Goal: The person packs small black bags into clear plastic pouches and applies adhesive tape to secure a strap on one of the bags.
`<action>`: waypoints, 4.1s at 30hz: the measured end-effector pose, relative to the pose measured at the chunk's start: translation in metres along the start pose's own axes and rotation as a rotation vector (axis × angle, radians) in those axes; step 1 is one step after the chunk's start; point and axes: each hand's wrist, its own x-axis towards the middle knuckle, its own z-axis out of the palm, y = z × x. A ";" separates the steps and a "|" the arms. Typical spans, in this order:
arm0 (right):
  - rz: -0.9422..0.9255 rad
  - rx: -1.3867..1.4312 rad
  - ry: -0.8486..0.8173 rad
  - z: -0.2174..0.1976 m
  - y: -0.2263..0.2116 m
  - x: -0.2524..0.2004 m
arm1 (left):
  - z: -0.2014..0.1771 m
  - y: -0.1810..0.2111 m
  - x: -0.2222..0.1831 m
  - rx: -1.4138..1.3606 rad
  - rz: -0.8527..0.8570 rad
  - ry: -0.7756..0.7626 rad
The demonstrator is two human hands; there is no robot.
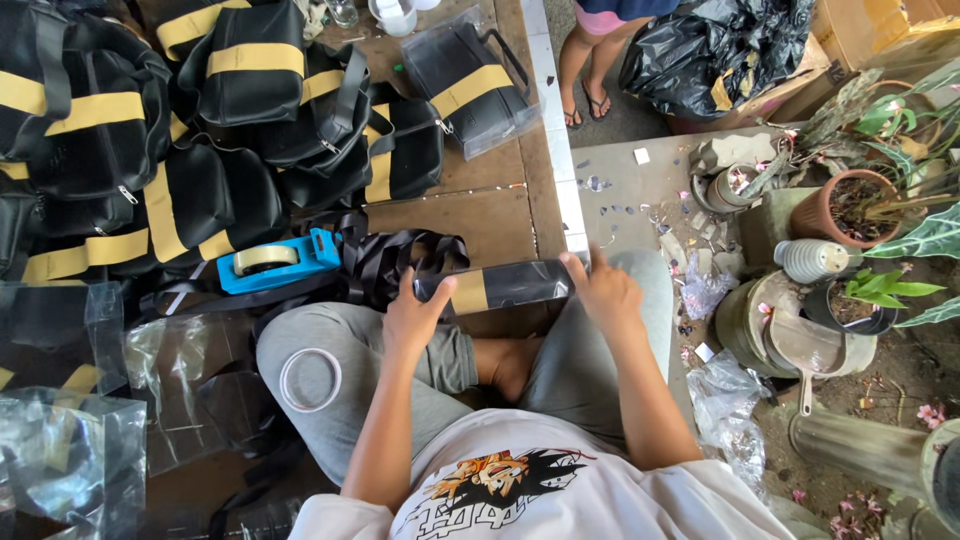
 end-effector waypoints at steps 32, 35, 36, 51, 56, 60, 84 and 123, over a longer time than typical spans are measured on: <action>-1.485 -0.230 0.789 0.018 -0.006 0.038 | 0.009 0.012 0.021 0.283 1.497 0.707; -1.545 -0.198 0.797 0.008 -0.012 0.034 | 0.026 -0.012 0.052 0.335 1.501 0.696; -1.545 -0.199 0.798 0.007 -0.013 0.033 | 0.024 -0.011 0.051 0.334 1.502 0.697; -1.581 -0.195 0.919 0.009 -0.014 0.036 | 0.013 -0.017 0.056 0.457 1.598 0.677; -1.593 -0.170 0.905 0.008 -0.014 0.034 | 0.013 -0.020 0.055 0.473 1.591 0.606; -1.501 0.017 0.565 0.010 -0.003 0.038 | 0.010 -0.020 0.050 0.457 1.503 0.458; 0.023 1.290 -0.360 0.047 0.057 0.036 | -0.006 0.020 -0.041 -1.480 -0.203 -0.107; -0.057 1.563 -0.614 0.069 0.027 0.054 | 0.031 -0.079 -0.043 -1.807 0.376 0.036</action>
